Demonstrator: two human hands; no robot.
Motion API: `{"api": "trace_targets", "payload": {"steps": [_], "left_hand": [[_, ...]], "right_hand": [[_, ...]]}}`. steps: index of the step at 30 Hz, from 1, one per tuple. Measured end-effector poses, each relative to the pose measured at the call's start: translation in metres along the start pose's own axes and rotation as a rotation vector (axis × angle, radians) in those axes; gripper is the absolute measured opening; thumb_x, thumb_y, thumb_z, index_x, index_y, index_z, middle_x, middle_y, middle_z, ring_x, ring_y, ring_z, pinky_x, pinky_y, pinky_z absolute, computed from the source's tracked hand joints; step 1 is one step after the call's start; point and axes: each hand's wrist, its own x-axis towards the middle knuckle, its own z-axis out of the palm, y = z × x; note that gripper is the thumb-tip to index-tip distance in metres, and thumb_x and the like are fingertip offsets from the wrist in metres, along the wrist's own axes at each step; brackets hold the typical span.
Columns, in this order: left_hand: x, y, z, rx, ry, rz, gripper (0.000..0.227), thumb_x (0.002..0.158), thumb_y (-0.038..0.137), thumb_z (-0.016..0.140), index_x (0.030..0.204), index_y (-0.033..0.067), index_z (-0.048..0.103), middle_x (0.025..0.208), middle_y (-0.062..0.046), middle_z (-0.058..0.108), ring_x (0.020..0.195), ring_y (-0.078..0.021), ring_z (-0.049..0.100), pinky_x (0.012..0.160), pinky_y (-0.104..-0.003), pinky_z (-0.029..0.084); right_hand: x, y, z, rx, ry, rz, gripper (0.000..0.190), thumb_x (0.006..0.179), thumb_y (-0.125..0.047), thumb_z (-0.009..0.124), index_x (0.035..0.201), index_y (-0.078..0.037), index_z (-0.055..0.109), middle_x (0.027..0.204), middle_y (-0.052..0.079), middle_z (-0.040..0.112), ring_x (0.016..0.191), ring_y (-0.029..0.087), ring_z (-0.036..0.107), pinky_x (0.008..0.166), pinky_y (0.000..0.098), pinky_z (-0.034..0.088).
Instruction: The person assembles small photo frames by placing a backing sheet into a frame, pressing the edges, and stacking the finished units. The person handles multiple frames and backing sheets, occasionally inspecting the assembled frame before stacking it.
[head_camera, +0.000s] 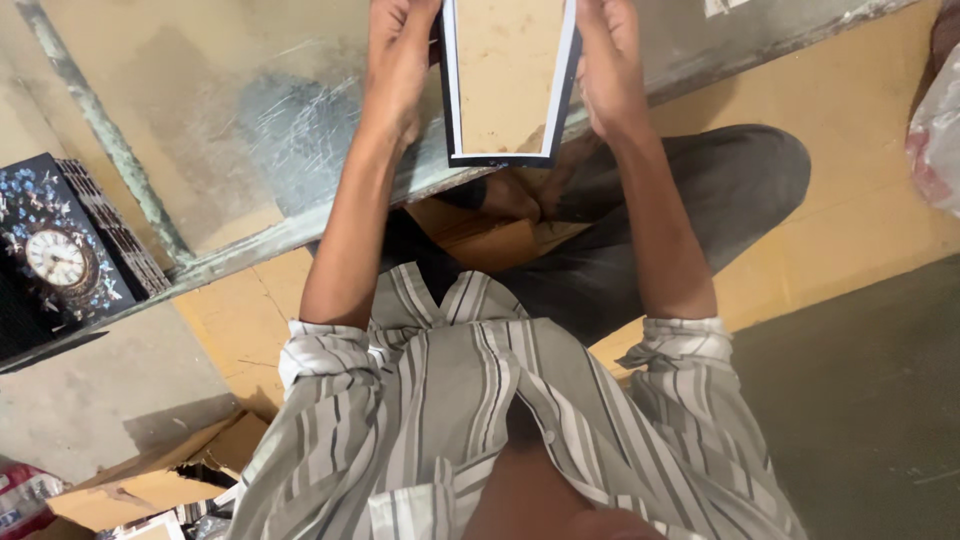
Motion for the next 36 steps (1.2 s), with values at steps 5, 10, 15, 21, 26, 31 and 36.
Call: {"api": "trace_targets", "payload": {"steps": [5,10,15,21,26,31,36], "left_hand": [[-0.007,0.007,0.005,-0.039,0.073,0.038,0.037,0.109,0.025,0.06,0.079,0.0052,0.068,0.069,0.005,0.062,0.059,-0.003,0.049,0.06,-0.025,0.04],[-0.009,0.019,0.014,-0.12,0.091,0.053,0.032,0.105,0.02,0.067,0.077,0.004,0.069,0.069,0.004,0.063,0.058,-0.0036,0.047,0.059,-0.026,0.038],[-0.017,0.042,0.02,-0.131,0.056,-0.022,0.021,0.099,0.016,0.071,0.083,0.0042,0.074,0.076,0.002,0.071,0.063,-0.0059,0.058,0.064,-0.027,0.047],[-0.019,0.058,0.025,-0.07,-0.03,-0.027,0.011,0.094,0.009,0.08,0.086,0.0074,0.074,0.076,0.004,0.068,0.065,-0.0054,0.057,0.067,-0.025,0.047],[-0.016,0.049,-0.004,0.101,-0.15,-0.112,0.001,0.101,0.01,0.077,0.1,0.01,0.076,0.084,0.008,0.069,0.072,-0.0036,0.058,0.072,-0.021,0.048],[-0.004,0.032,-0.048,0.564,-0.213,0.076,0.035,0.104,0.016,0.082,0.085,0.0068,0.055,0.071,0.001,0.048,0.063,-0.0098,0.042,0.062,-0.024,0.034],[0.001,0.036,-0.055,0.822,-0.227,0.362,0.011,0.104,0.01,0.078,0.111,0.0033,0.073,0.095,-0.006,0.073,0.084,-0.0177,0.07,0.073,-0.032,0.056]], "right_hand": [[0.008,0.005,-0.001,0.101,-0.05,-0.118,0.021,0.117,-0.019,0.053,0.118,-0.001,0.064,0.102,0.007,0.073,0.085,0.011,0.069,0.075,0.0269,0.057],[0.009,-0.007,0.005,-0.024,-0.103,-0.12,0.021,0.116,-0.015,0.055,0.109,0.0,0.067,0.099,0.008,0.076,0.084,0.013,0.072,0.073,0.0282,0.059],[0.01,-0.019,0.014,-0.044,-0.145,-0.113,0.015,0.115,-0.01,0.061,0.108,0.0,0.07,0.101,0.006,0.075,0.087,0.012,0.073,0.081,0.031,0.063],[0.009,-0.026,0.017,-0.106,-0.202,-0.134,0.015,0.114,-0.011,0.063,0.11,0.0,0.072,0.102,0.004,0.076,0.087,0.008,0.071,0.073,0.0246,0.059],[0.008,-0.026,0.016,-0.158,-0.19,-0.116,0.013,0.115,-0.012,0.069,0.106,-0.002,0.07,0.091,0.0,0.071,0.074,0.002,0.061,0.062,0.0184,0.046],[0.015,-0.013,0.005,-0.215,-0.265,-0.077,0.007,0.11,-0.011,0.07,0.112,-0.004,0.07,0.105,0.001,0.075,0.093,0.008,0.069,0.083,0.0246,0.056],[0.018,0.007,0.011,-1.085,-0.09,-0.507,0.018,0.094,-0.01,0.092,0.102,-0.002,0.078,0.091,0.011,0.071,0.083,0.023,0.064,0.08,0.0345,0.053]]}}
